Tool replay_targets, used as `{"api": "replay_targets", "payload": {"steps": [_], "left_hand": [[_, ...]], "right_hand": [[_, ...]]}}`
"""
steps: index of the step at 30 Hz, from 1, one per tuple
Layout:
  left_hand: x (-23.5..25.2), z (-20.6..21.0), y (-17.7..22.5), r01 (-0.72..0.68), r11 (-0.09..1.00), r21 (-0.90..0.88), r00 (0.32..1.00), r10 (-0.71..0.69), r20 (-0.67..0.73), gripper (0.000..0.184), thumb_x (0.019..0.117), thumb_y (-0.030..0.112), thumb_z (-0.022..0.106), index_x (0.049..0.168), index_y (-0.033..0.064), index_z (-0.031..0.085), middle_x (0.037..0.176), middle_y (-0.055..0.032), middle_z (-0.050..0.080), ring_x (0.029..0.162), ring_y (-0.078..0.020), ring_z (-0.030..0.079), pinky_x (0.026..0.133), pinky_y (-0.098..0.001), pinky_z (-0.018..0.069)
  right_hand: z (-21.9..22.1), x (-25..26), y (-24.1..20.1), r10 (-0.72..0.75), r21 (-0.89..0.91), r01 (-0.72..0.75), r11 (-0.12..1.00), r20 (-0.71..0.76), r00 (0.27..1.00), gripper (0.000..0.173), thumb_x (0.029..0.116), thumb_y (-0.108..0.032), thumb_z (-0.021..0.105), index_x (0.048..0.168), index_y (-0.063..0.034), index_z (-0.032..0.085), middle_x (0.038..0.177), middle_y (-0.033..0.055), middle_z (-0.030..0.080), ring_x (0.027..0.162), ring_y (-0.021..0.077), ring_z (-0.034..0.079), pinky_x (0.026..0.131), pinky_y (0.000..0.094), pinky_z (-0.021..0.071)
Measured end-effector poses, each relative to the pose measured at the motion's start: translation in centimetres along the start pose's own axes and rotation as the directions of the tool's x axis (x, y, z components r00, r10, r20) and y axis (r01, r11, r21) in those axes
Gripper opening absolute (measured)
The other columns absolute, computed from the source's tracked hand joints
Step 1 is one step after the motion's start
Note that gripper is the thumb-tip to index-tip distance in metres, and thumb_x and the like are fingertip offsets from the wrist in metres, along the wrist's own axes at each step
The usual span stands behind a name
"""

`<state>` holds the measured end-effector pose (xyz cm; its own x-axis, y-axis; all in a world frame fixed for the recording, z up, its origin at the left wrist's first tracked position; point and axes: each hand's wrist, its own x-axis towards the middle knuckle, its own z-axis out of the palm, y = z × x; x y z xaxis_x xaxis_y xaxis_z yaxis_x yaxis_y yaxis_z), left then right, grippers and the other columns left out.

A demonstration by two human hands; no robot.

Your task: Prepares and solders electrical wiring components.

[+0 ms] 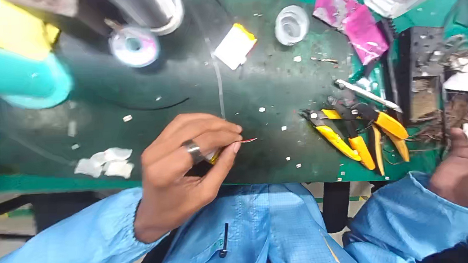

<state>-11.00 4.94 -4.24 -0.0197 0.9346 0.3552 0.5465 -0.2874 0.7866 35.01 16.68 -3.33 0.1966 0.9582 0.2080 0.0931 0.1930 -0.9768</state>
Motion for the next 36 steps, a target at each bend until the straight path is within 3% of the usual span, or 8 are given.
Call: {"api": "replay_targets", "payload": {"steps": [7,11,15,17,21,27,31,36], "left_hand": [[0.2,-0.2,-0.8,0.055,0.995,-0.088,0.984,-0.039,0.175,0.014,0.0982,0.015,0.068,0.106,0.0055,0.073,0.110,-0.0097,0.074,0.114,-0.0198,0.066,0.106,-0.0428,0.0468],[0.1,0.0,-0.9,0.084,0.990,-0.114,0.984,-0.064,0.168,0.012,0.0957,0.012,0.070,0.103,0.0027,0.075,0.107,-0.0107,0.074,0.110,-0.0176,0.067,0.109,-0.0437,0.0438],[0.5,0.3,-1.1,0.127,0.970,-0.206,0.982,-0.094,0.165,0.012,0.0927,0.009,0.073,0.101,0.0009,0.076,0.105,-0.0111,0.074,0.108,-0.0175,0.067,0.102,-0.0380,0.0492],[0.7,0.8,-1.1,0.121,0.974,-0.190,0.986,-0.097,0.135,0.013,0.0925,0.017,0.075,0.103,0.0098,0.079,0.105,-0.0061,0.075,0.108,-0.0172,0.068,0.102,-0.0398,0.0487],[0.3,0.2,-0.2,0.097,0.994,-0.057,0.995,-0.097,0.013,0.011,0.0907,0.025,0.078,0.101,0.0224,0.082,0.104,0.0032,0.077,0.109,-0.0167,0.068,0.105,-0.0480,0.0437],[0.8,0.8,0.4,0.082,0.997,0.005,0.996,-0.082,0.017,0.008,0.0910,0.022,0.078,0.098,0.0209,0.082,0.101,0.0052,0.076,0.112,-0.0157,0.064,0.104,-0.0496,0.0396],[0.7,0.8,0.4,0.078,0.995,0.055,0.997,-0.079,0.026,0.007,0.0913,0.022,0.078,0.096,0.0214,0.082,0.102,0.0045,0.076,0.113,-0.0179,0.063,0.103,-0.0494,0.0391],[0.7,0.7,0.3,0.089,0.995,0.041,0.996,-0.090,0.026,0.006,0.0911,0.021,0.078,0.096,0.0209,0.081,0.103,0.0040,0.076,0.112,-0.0180,0.064,0.103,-0.0483,0.0406]], "right_hand": [[4.1,0.9,-1.9,-0.227,-0.173,0.229,0.958,0.032,0.973,0.017,0.1019,-0.012,0.060,0.118,-0.0108,0.057,0.100,0.0033,0.071,0.083,0.0187,0.072,0.071,0.0357,0.0637],[2.9,-1.8,-1.2,-0.555,-0.250,0.527,0.812,-0.054,0.830,0.009,0.0957,-0.012,0.065,0.103,-0.0142,0.061,0.082,-0.0042,0.067,0.062,0.0078,0.062,0.051,0.0253,0.0539],[3.2,-2.8,-0.5,-0.356,-0.468,0.354,0.810,0.087,0.930,0.024,0.0972,-0.009,0.064,0.119,-0.0003,0.069,0.090,0.0004,0.071,0.070,0.0066,0.065,0.061,0.0234,0.0556],[2.6,-3.1,-1.2,-0.339,-0.496,0.343,0.798,0.101,0.935,0.020,0.0959,-0.008,0.065,0.113,-0.0003,0.072,0.094,0.0014,0.074,0.072,0.0062,0.067,0.062,0.0240,0.0578],[2.8,-5.2,-1.7,-0.441,-0.217,0.465,0.858,0.154,0.884,0.018,0.1004,-0.019,0.063,0.112,-0.0081,0.072,0.095,-0.0025,0.075,0.068,0.0064,0.068,0.055,0.0227,0.0566],[12.4,-10.9,-2.5,-0.284,0.104,0.267,0.958,0.463,0.840,0.032,0.1016,-0.036,0.063,0.130,-0.0220,0.067,0.108,-0.0047,0.072,0.091,0.0130,0.071,0.074,0.0283,0.0621],[14.3,-11.3,-1.4,-0.363,0.004,0.450,0.893,0.599,0.714,0.037,0.0942,-0.022,0.073,0.131,-0.0204,0.067,0.117,-0.0017,0.065,0.103,0.0168,0.067,0.083,0.0327,0.0620],[15.1,-12.5,-2.6,-0.397,-0.032,0.520,0.853,0.606,0.689,0.038,0.0822,-0.005,0.082,0.118,-0.0106,0.069,0.103,0.0041,0.065,0.099,0.0219,0.069,0.088,0.0401,0.0648]]}}
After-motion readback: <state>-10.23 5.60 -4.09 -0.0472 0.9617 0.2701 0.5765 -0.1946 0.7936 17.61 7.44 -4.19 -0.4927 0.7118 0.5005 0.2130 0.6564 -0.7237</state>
